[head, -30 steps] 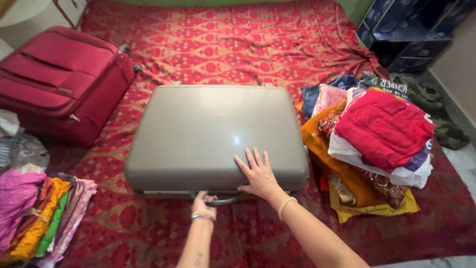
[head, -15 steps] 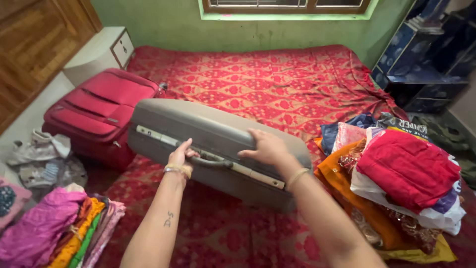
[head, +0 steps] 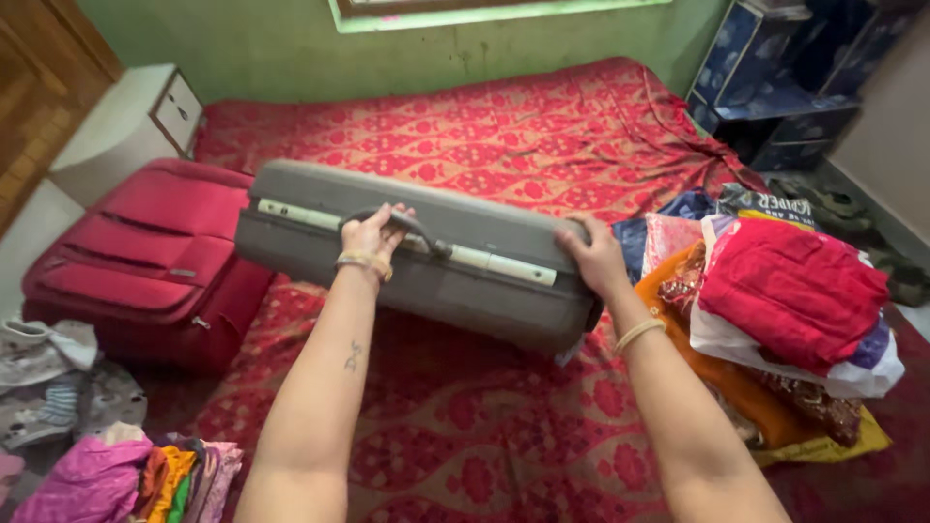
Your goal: The person opens a suitcase, places a newspaper inside, and then packs several folded garments including red, yellow, and orange fabrics. The person arranges the items neatly inside the suitcase.
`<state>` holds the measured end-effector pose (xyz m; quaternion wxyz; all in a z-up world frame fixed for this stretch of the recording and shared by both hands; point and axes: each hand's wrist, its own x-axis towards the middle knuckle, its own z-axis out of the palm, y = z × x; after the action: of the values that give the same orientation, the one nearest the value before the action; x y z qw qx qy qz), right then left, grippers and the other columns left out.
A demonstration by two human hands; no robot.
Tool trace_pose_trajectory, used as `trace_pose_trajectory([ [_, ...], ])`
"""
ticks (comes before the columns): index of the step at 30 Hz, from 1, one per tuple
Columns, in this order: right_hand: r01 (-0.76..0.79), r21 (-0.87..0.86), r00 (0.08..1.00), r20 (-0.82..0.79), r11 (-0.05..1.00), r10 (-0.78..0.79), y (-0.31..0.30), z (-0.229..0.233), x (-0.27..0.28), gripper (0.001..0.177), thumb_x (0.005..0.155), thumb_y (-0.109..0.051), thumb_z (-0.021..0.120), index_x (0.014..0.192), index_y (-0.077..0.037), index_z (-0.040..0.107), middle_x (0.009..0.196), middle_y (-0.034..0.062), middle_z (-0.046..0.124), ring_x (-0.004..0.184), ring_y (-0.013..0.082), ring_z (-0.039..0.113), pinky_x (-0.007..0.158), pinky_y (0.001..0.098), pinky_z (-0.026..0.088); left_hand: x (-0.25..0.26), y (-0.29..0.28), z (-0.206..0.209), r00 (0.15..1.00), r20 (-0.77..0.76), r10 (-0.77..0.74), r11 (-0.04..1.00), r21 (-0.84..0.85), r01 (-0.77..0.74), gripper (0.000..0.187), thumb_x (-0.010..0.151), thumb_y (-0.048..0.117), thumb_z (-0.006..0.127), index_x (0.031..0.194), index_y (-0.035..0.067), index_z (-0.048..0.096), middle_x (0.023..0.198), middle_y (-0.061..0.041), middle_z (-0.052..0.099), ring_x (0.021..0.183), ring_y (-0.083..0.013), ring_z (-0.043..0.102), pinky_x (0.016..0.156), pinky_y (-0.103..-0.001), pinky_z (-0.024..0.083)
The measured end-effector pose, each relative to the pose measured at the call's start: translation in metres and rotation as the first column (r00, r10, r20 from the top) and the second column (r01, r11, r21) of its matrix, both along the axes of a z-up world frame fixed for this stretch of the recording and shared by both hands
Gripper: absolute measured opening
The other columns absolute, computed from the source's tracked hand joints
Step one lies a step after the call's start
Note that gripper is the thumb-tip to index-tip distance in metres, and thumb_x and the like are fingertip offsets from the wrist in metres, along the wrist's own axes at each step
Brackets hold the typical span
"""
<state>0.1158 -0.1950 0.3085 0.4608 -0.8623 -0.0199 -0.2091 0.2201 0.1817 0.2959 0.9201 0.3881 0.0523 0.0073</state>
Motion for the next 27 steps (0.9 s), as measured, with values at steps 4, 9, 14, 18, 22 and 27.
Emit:
trace_pose_trajectory([
  [4, -0.008, 0.12, 1.0, -0.007, 0.993, 0.009, -0.011, -0.006, 0.01, 0.048, 0.1, -0.045, 0.061, 0.131, -0.009, 0.065, 0.12, 0.0114, 0.07, 0.113, 0.0216, 0.065, 0.1, 0.0336, 0.048, 0.01, -0.018, 0.0, 0.996, 0.047, 0.081, 0.997, -0.019, -0.08, 0.014, 0.098, 0.003, 0.062, 0.103, -0.006, 0.052, 0.098, -0.018, 0.067, 0.088, -0.0355, 0.074, 0.081, -0.051, 0.066],
  [9, -0.176, 0.289, 0.975, -0.078, 0.941, 0.206, -0.027, -0.014, 0.01, 0.046, 0.102, -0.039, 0.059, 0.137, -0.009, 0.062, 0.118, 0.0068, 0.066, 0.105, 0.0189, 0.056, 0.093, 0.0332, 0.043, 0.004, -0.024, 0.002, 0.983, 0.049, 0.178, 0.984, -0.007, -0.178, 0.016, 0.099, 0.006, 0.061, 0.104, 0.001, 0.047, 0.094, -0.016, 0.065, 0.081, -0.0321, 0.071, 0.074, -0.051, 0.065],
  [14, -0.203, 0.335, 0.979, 0.061, 0.92, 0.194, -0.006, -0.031, 0.005, 0.043, 0.103, -0.037, 0.058, 0.134, -0.007, 0.06, 0.126, 0.0049, 0.062, 0.119, 0.0152, 0.056, 0.106, 0.0299, 0.042, 0.01, 0.002, 0.013, 0.992, 0.084, 0.097, 0.995, -0.032, -0.095, 0.013, 0.102, 0.01, 0.055, 0.101, -0.001, 0.048, 0.092, -0.014, 0.061, 0.079, -0.0281, 0.067, 0.076, -0.054, 0.066],
  [18, -0.208, 0.369, 0.976, 0.135, 0.906, 0.169, 0.027, -0.057, -0.036, 0.044, 0.1, -0.035, 0.062, 0.132, -0.006, 0.061, 0.127, 0.0056, 0.058, 0.118, 0.0176, 0.053, 0.107, 0.0321, 0.04, 0.039, 0.023, 0.021, 0.993, 0.071, 0.097, 0.993, -0.075, -0.091, 0.019, 0.104, 0.017, 0.053, 0.095, 0.002, 0.047, 0.084, -0.011, 0.054, 0.066, -0.0231, 0.059, 0.058, -0.041, 0.057],
  [22, -0.352, 0.428, 0.936, 0.189, 0.832, 0.298, 0.064, -0.098, -0.115, 0.044, 0.099, -0.037, 0.065, 0.129, -0.005, 0.064, 0.136, 0.0073, 0.063, 0.131, 0.02, 0.055, 0.114, 0.0348, 0.039, 0.059, 0.035, 0.024, 0.992, 0.108, 0.061, 0.982, 0.171, -0.079, 0.026, 0.103, 0.013, 0.063, 0.084, 0.005, 0.047, 0.073, -0.004, 0.048, 0.052, -0.0116, 0.044, 0.044, -0.029, 0.036],
  [27, -0.292, 0.862, 0.843, 0.027, 0.414, 0.537, 0.105, -0.128, -0.155, 0.069, 0.104, -0.044, 0.05, 0.163, -0.018, 0.026, 0.173, 0.0047, 0.022, 0.16, 0.0176, 0.017, 0.127, 0.0343, 0.011, 0.065, 0.011, 0.026, 0.996, -0.052, -0.067, 0.814, 0.574, 0.085, 0.026, 0.095, 0.013, 0.069, 0.077, 0.01, 0.051, 0.063, 0.004, 0.046, 0.045, -0.0078, 0.039, 0.039, -0.028, 0.03],
])
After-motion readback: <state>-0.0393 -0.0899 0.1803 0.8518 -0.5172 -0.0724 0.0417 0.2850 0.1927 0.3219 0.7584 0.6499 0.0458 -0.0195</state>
